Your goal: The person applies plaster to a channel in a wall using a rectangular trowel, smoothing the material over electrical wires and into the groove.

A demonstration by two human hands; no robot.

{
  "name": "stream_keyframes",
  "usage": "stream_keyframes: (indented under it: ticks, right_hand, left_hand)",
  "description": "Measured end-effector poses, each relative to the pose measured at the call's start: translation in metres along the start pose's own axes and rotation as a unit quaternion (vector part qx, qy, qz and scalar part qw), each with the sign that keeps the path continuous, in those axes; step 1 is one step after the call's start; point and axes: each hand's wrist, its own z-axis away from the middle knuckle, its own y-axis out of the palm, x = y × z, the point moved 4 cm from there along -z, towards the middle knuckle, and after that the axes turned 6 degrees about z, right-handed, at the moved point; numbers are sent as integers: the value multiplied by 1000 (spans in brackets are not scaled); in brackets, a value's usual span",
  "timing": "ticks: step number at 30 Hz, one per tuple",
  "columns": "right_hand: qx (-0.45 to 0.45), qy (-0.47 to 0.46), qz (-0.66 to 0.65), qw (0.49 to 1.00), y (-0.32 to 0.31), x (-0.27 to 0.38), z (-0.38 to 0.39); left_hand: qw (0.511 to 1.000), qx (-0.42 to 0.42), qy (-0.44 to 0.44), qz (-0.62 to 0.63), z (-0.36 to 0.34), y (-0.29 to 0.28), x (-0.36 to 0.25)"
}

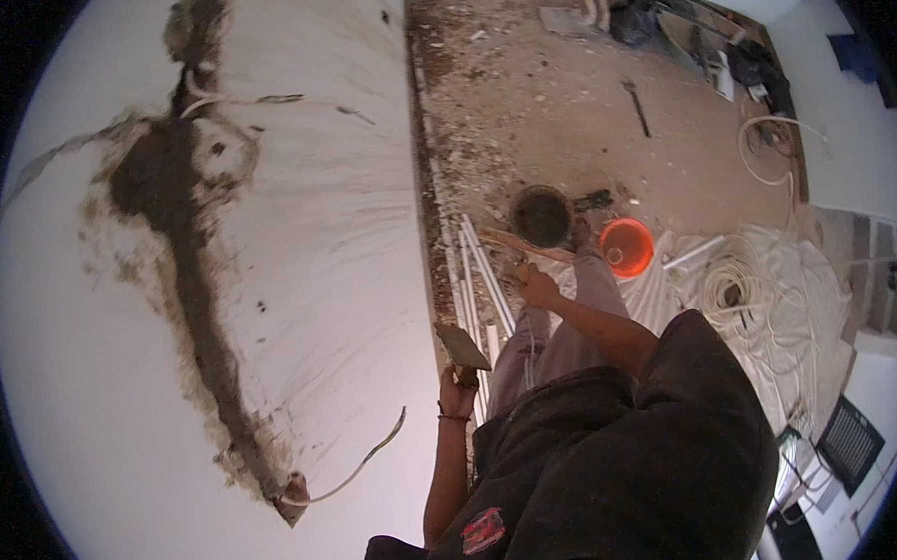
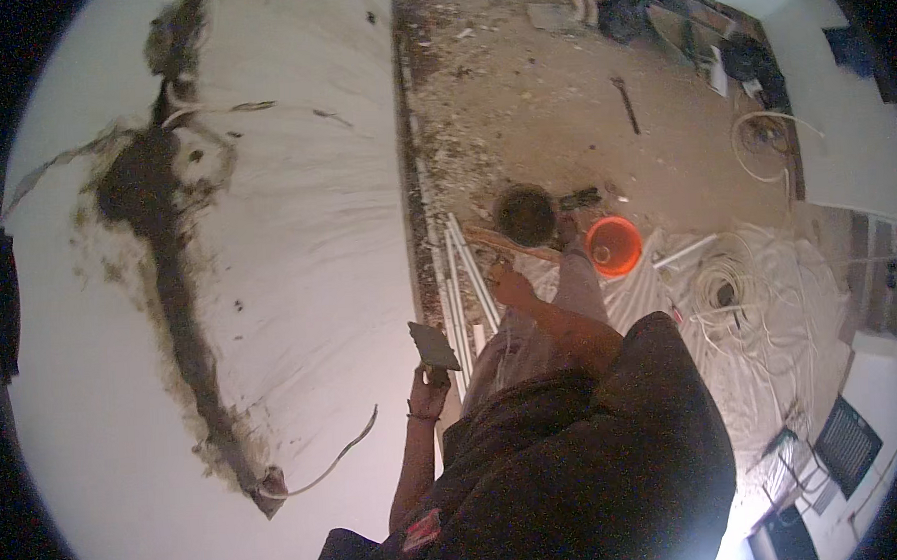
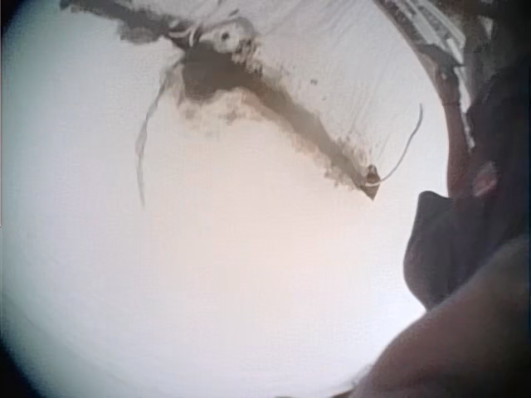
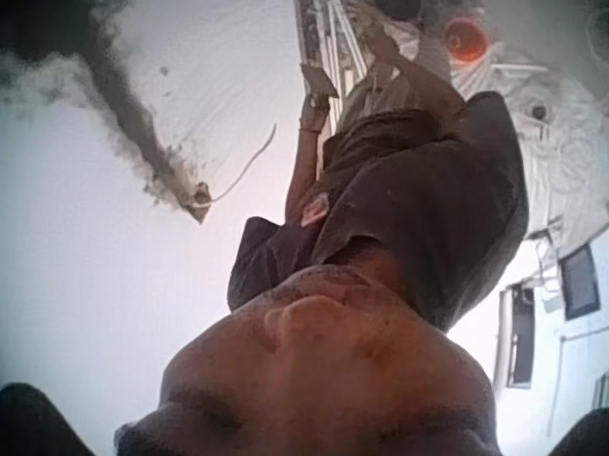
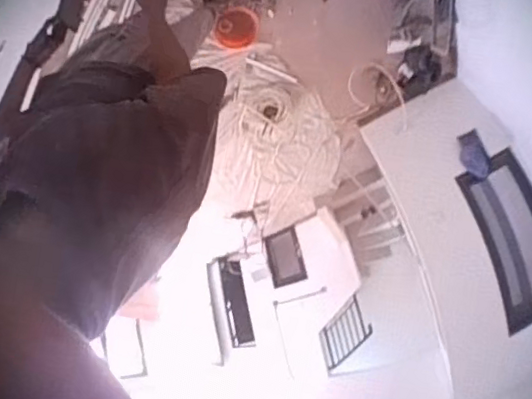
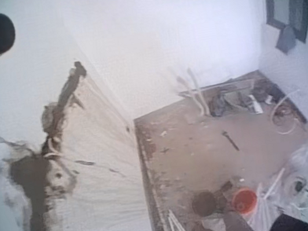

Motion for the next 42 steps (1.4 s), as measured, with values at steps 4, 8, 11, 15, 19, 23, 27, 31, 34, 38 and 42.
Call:
stream_keyframes:
  ticks: [4, 8, 11, 15, 19, 23, 27, 31, 34, 38, 42]
  right_hand:
    - [-47, 3, 99, 994, -11, -98, -51]
    - [-70, -149, 79, 983, -39, -10, -72]
    - [92, -231, -172, 953, -34, 82, -27]
    - [300, -132, -644, 692, -61, 205, 57]
    - [325, -104, -696, 632, -109, 309, 75]
    - [-19, -337, -567, 751, -159, 409, 10]
    - [-250, -337, -461, 782, -214, 545, -21]
    - [-393, -299, -393, 776, -221, 631, -26]
    - [-410, -237, -372, 798, -172, 627, -58]
    - [-302, -249, -463, 795, -106, 551, -100]
    - [-177, -241, -477, 827, -96, 536, -78]
  left_hand:
    - [988, 104, -12, -114, -21, 65, 23]
    - [944, 173, 100, -263, -47, 102, -12]
    - [975, 215, -19, -49, -22, 165, -17]
    - [915, 277, 175, -234, 16, 203, -49]
    - [949, 232, 126, -172, 80, 239, -97]
    - [819, 68, 348, -451, 205, 225, -193]
    - [393, -161, 788, -445, 415, 212, -324]
    - [-165, -435, 762, -451, 582, 256, -311]
    - [-244, -516, 697, -433, 601, 254, -321]
    - [-258, -540, 679, -425, 591, 252, -330]
    - [-279, -554, 669, -409, 605, 237, -333]
